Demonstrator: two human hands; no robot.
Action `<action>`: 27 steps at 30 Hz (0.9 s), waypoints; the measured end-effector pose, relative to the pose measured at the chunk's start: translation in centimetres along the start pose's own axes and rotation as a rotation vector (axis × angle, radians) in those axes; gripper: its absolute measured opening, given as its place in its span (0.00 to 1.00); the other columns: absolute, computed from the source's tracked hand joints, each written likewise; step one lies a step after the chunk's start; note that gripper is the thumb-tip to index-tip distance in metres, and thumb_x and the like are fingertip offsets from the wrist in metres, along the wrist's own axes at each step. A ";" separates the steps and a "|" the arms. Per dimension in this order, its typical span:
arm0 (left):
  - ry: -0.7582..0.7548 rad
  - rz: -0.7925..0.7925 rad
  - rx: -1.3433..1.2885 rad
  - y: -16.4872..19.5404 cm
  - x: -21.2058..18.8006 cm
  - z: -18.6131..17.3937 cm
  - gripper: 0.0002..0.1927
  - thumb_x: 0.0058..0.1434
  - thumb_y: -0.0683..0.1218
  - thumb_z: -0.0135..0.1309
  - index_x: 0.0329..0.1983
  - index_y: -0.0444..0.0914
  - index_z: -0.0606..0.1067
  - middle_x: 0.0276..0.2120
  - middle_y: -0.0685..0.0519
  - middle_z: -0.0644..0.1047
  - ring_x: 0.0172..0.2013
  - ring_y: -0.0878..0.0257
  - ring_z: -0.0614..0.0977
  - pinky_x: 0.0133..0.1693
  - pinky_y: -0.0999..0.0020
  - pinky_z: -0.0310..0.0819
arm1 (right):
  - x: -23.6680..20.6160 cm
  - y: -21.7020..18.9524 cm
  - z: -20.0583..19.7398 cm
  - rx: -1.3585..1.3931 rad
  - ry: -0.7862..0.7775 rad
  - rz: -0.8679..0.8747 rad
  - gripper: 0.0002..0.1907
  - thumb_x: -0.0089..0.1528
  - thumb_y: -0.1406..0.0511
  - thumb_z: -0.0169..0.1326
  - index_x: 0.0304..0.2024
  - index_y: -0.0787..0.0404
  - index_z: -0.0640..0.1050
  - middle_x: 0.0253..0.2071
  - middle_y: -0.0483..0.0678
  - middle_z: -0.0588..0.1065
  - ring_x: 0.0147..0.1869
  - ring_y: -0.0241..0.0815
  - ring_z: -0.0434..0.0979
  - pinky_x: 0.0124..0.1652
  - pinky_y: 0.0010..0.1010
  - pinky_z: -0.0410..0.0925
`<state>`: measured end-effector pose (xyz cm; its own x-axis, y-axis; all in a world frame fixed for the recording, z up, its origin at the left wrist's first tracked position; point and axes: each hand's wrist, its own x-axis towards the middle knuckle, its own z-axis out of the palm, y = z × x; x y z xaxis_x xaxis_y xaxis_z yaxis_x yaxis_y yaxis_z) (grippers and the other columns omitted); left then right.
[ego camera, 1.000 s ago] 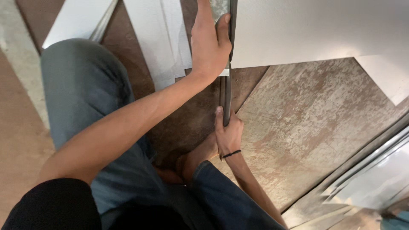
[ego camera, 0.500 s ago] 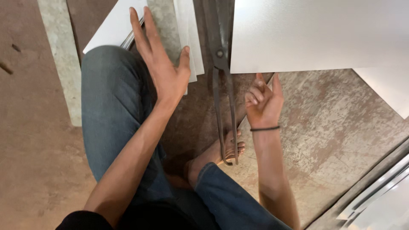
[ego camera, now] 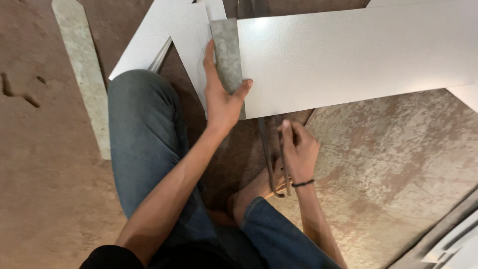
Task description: The person sits on the floor and cuts thin white sheets into strips using large hand shears, holding each sheet steady against a flat stone. Cut strips are stacked in a pile beside them as cutting proceeds.
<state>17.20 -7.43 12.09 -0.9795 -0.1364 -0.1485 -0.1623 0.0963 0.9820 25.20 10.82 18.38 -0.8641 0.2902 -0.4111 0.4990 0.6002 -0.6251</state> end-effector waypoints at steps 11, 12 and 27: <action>0.006 0.058 0.136 -1.3 -0.1 1.0 0.41 0.78 0.56 0.49 0.83 0.41 0.42 0.82 0.40 0.49 0.80 0.44 0.55 0.76 0.50 0.58 | -5.5 2.6 4.2 -0.407 0.131 -0.214 0.46 0.59 0.47 0.63 0.67 0.69 0.62 0.55 0.66 0.70 0.52 0.64 0.76 0.44 0.47 0.73; 0.016 0.029 0.149 -1.2 0.0 1.2 0.41 0.77 0.58 0.49 0.83 0.41 0.44 0.81 0.42 0.52 0.79 0.46 0.58 0.75 0.51 0.60 | -5.3 2.9 4.4 -0.496 0.208 -0.271 0.46 0.60 0.47 0.62 0.68 0.69 0.62 0.57 0.68 0.70 0.56 0.68 0.75 0.45 0.47 0.73; 0.024 0.252 0.012 -1.2 20.2 5.2 0.10 0.69 0.36 0.50 0.33 0.30 0.62 0.25 0.53 0.62 0.30 0.65 0.63 0.34 0.59 0.62 | -9.0 5.0 -2.4 0.145 -0.440 0.465 0.26 0.66 0.59 0.49 0.66 0.61 0.70 0.39 0.63 0.82 0.42 0.54 0.86 0.42 0.40 0.74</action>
<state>-3.03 -5.20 7.27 -0.9860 -0.1300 0.1040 0.0853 0.1423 0.9861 35.30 12.99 20.51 -0.4641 0.1453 -0.8738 0.8445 0.3703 -0.3869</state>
